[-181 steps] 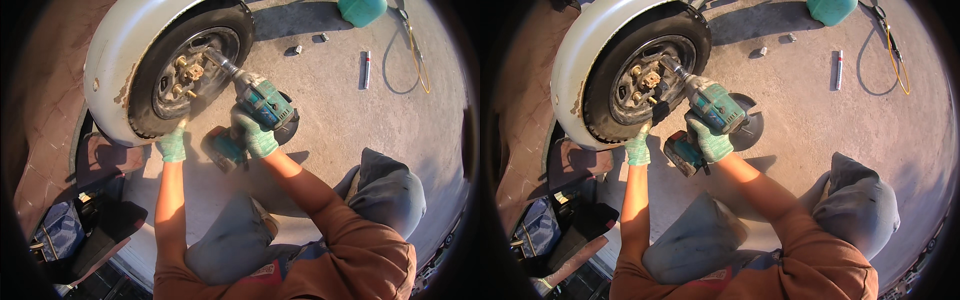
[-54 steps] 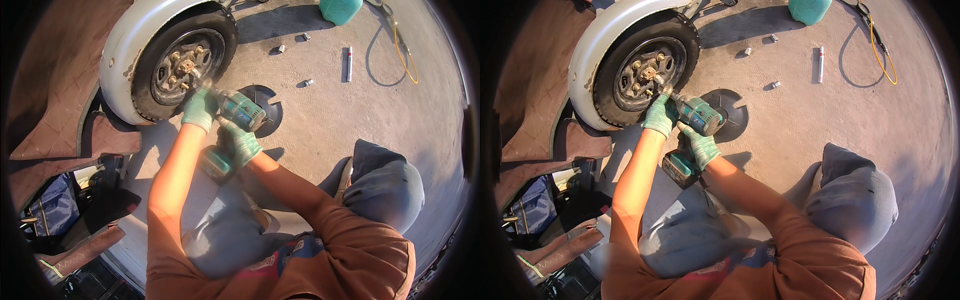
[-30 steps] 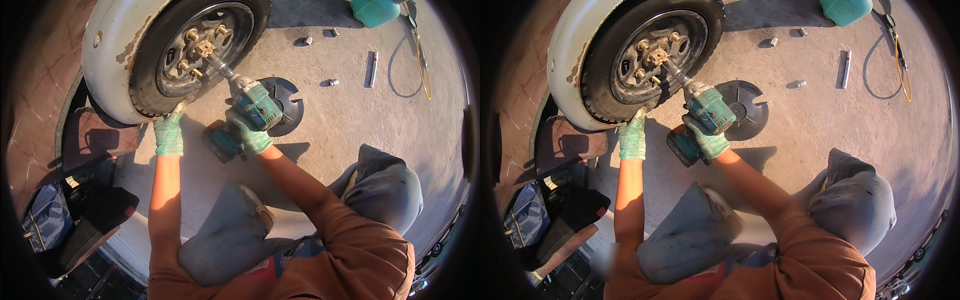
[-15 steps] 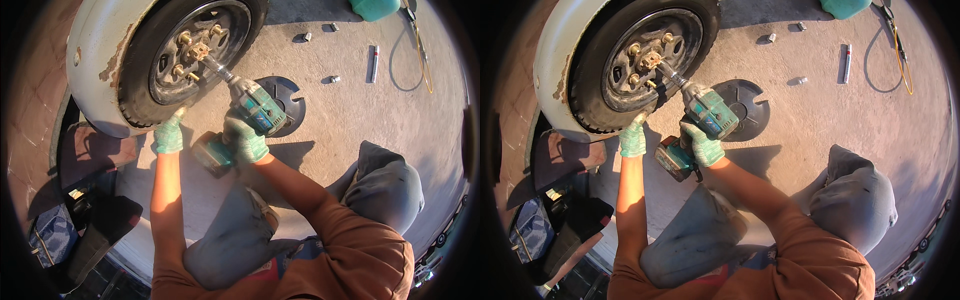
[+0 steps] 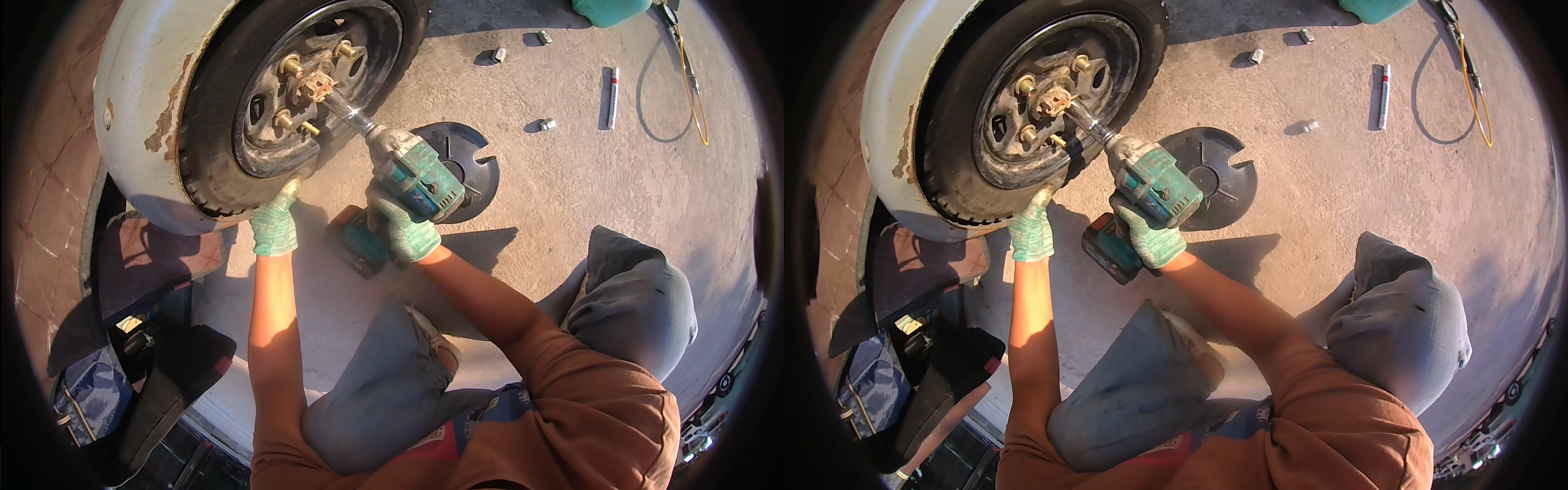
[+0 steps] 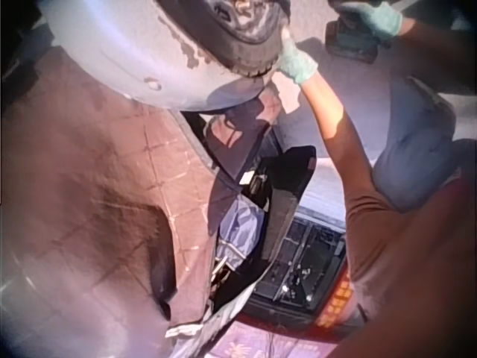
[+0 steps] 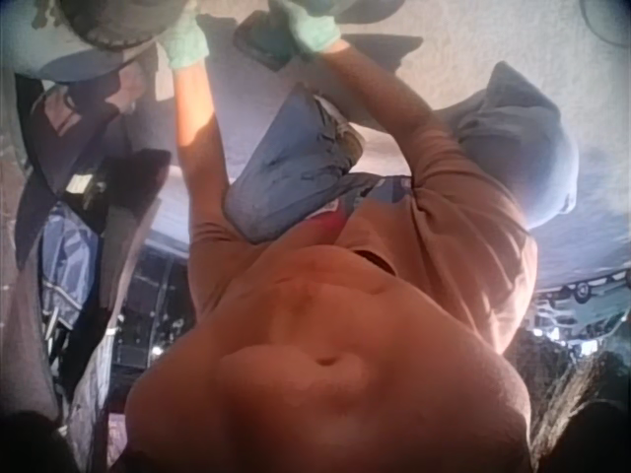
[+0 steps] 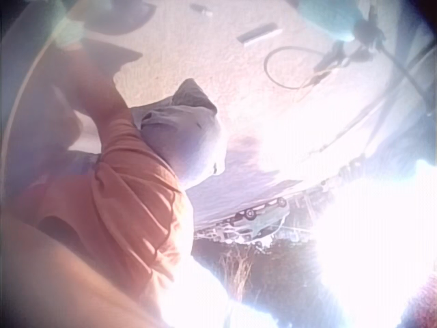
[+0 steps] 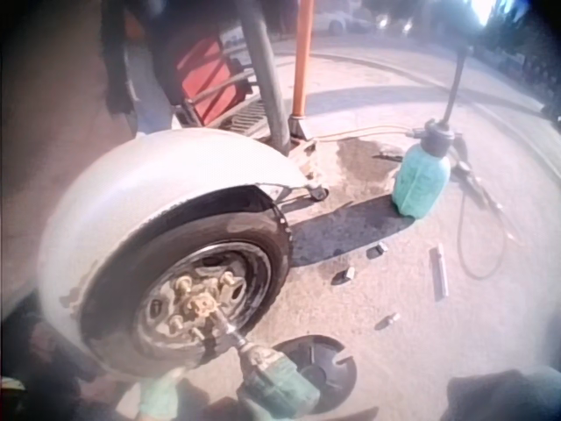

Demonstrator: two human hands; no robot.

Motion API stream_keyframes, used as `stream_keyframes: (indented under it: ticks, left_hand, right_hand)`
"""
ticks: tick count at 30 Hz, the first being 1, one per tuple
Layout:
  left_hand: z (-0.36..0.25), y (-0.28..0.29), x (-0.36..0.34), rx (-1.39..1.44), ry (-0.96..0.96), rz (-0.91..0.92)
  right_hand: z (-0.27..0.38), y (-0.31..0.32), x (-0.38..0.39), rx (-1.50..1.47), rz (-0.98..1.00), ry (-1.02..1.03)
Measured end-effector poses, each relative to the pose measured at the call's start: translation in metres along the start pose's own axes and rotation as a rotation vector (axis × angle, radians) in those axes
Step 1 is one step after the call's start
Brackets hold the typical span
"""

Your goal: The person removes a wheel from a three-wheeled vehicle using a cordless impact wrench, then carries the wheel away. The person also handles a manual pump and a tire rim separately.

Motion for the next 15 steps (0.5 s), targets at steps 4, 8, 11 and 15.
stream_keyframes:
  ticks: [4,8,11,15]
  left_hand:
    - [-0.008,-0.008,0.005,0.029,-0.006,0.008]
    - [-0.011,-0.011,0.006,0.036,-0.037,-0.008]
    - [-0.01,-0.009,0.005,0.031,-0.016,0.001]
    - [-0.014,-0.011,0.007,0.023,0.039,-0.019]
  right_hand:
    - [-0.01,0.004,-0.002,0.042,-0.021,0.006]
    - [-0.008,0.005,0.0,0.034,-0.032,-0.006]
    - [-0.01,0.007,-0.002,0.06,-0.007,0.034]
    - [0.011,-0.003,0.005,0.091,-0.079,-0.038]
Point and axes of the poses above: each hand's wrist, its own x-axis away from the middle knuckle, its own y-axis out of the back of the hand, z = x × y, the point moved 2 cm from there along -x, towards the middle knuckle, and after that the axes turned 6 degrees about -z, right-handed, at the moved point
